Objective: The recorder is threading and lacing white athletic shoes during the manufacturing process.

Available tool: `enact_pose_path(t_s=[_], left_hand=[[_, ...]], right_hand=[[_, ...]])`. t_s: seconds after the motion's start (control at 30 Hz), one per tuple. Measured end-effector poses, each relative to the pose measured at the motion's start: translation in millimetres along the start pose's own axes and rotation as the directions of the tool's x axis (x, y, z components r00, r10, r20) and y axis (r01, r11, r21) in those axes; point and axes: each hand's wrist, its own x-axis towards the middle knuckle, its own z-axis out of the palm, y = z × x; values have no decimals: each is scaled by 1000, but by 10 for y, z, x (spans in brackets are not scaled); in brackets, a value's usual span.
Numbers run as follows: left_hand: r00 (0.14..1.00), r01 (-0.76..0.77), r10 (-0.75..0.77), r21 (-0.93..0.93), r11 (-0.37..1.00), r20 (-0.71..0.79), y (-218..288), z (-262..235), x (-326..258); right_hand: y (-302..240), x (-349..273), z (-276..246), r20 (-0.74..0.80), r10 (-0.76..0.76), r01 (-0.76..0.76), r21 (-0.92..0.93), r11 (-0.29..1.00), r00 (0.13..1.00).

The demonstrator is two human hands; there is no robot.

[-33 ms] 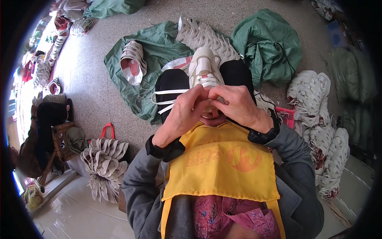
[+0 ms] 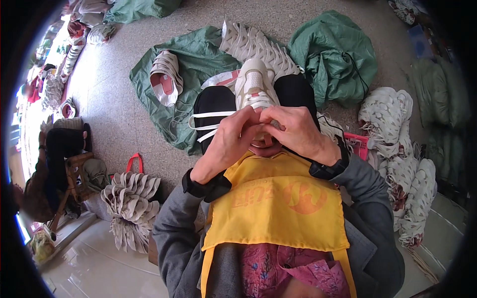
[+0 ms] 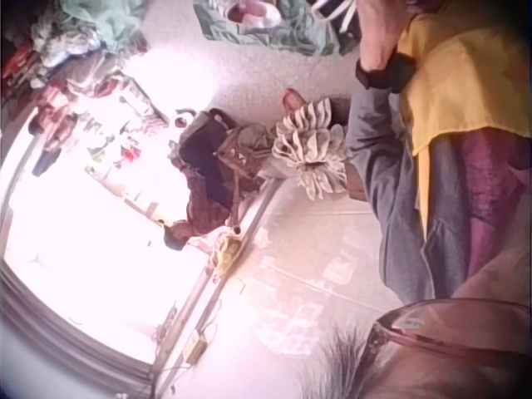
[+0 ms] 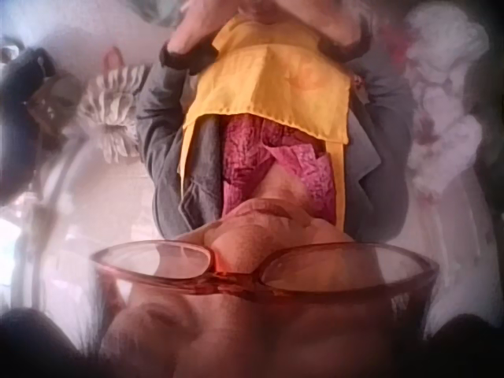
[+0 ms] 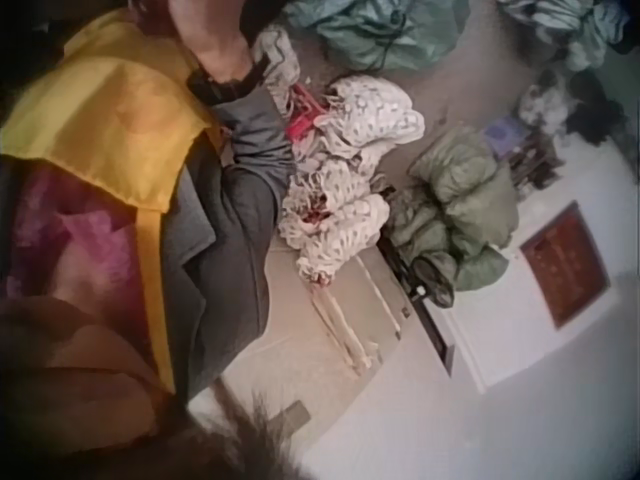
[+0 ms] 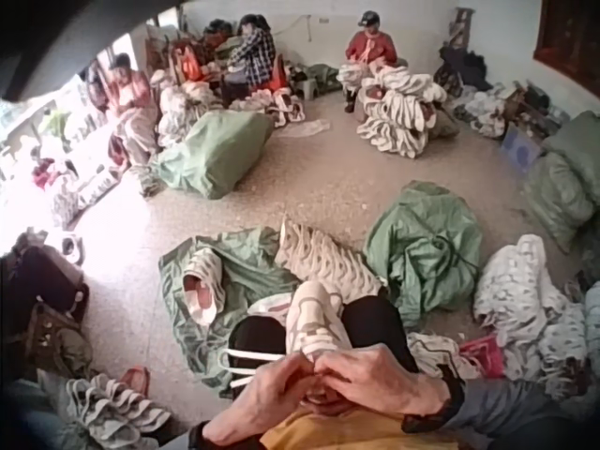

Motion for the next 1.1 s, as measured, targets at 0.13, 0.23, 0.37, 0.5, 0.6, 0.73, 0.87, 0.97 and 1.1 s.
enact_pose_path(t_s=[0.13, 0.23, 0.37, 0.5, 0.6, 0.73, 0.87, 0.97, 1.1], left_hand=[[999, -39, 42, 106, 994, -28, -100, -11, -16], [984, 51, -23, 150, 987, -178, -169, 53, -35], [970, 97, -45, 213, 972, -239, -152, 140, -21], [963, 47, 33, 287, 957, -266, -191, 221, -27], [964, 58, 33, 328, 943, -264, -184, 231, -24], [966, 92, 3, 356, 930, -257, -176, 233, -4], [973, 82, 16, 415, 906, -229, -163, 224, 34], [980, 51, 44, 454, 890, -196, -136, 204, 62], [994, 8, 50, 512, 859, -99, -168, 139, 107]], right_hand=[[34, -51, 15, -26, 58, -57, 28, 998, 998], [64, -50, 10, -93, 85, -84, 18, 996, 992], [150, -81, 28, -115, 114, -119, -35, 992, 987], [148, -77, 33, -99, 134, -139, -47, 989, 986], [174, -76, 39, -97, 134, -139, -48, 989, 986], [182, -75, 47, -99, 137, -142, -45, 989, 986], [180, -72, 49, -99, 136, -140, -37, 989, 986], [190, -68, 59, -99, 137, -141, -33, 990, 986], [186, -60, 66, -102, 131, -135, -39, 990, 986]])
